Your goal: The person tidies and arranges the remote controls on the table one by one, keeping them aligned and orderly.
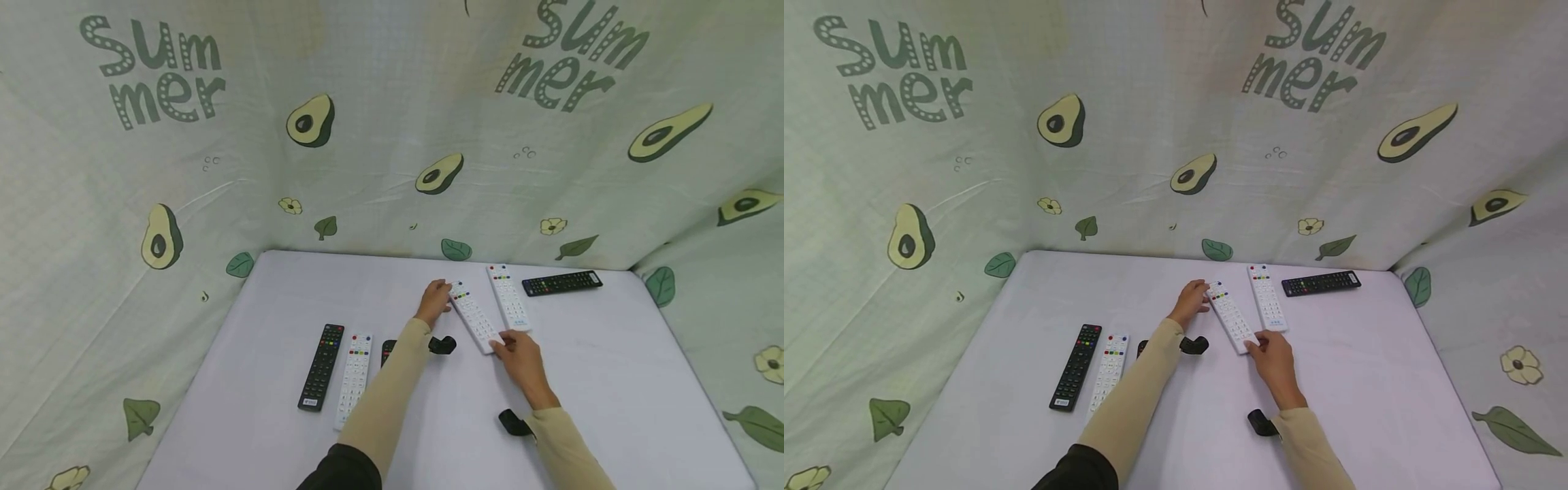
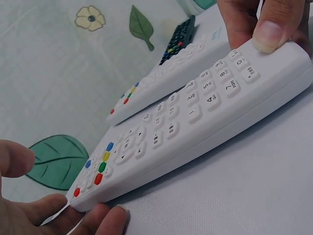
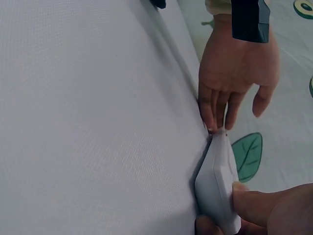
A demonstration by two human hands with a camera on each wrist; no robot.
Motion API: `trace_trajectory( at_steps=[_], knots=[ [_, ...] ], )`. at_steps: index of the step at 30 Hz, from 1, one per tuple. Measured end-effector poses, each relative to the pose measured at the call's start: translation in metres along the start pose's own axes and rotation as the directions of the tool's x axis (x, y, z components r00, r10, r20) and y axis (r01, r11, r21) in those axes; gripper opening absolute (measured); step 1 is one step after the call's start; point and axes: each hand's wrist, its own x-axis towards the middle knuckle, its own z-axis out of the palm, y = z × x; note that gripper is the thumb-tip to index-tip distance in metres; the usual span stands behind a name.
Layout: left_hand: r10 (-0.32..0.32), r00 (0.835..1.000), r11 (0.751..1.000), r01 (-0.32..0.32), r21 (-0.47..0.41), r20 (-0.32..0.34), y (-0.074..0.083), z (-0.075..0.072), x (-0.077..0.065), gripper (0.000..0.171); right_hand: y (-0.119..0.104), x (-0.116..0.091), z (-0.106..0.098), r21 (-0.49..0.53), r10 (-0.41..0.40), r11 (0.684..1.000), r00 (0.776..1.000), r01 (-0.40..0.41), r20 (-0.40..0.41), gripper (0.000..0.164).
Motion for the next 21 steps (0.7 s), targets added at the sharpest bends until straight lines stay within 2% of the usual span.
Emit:
trace_trajectory(
  at_steps=[7,21],
  knots=[
    [0.013,1.000,0.998,-0.015,-0.067,-0.025,0.001,-0.003,-0.007,0.051,-0.001,-0.004,-0.002,0.005,0.020,1.000,1.000,-0.020,0.017,0.036],
    [-0.026,0.998,0.979,0.016,-0.203,-0.048,-0.001,-0.007,-0.013,0.045,-0.004,-0.011,-0.003,0.063,0.008,0.998,1.000,-0.010,0.023,0.040]
  ],
)
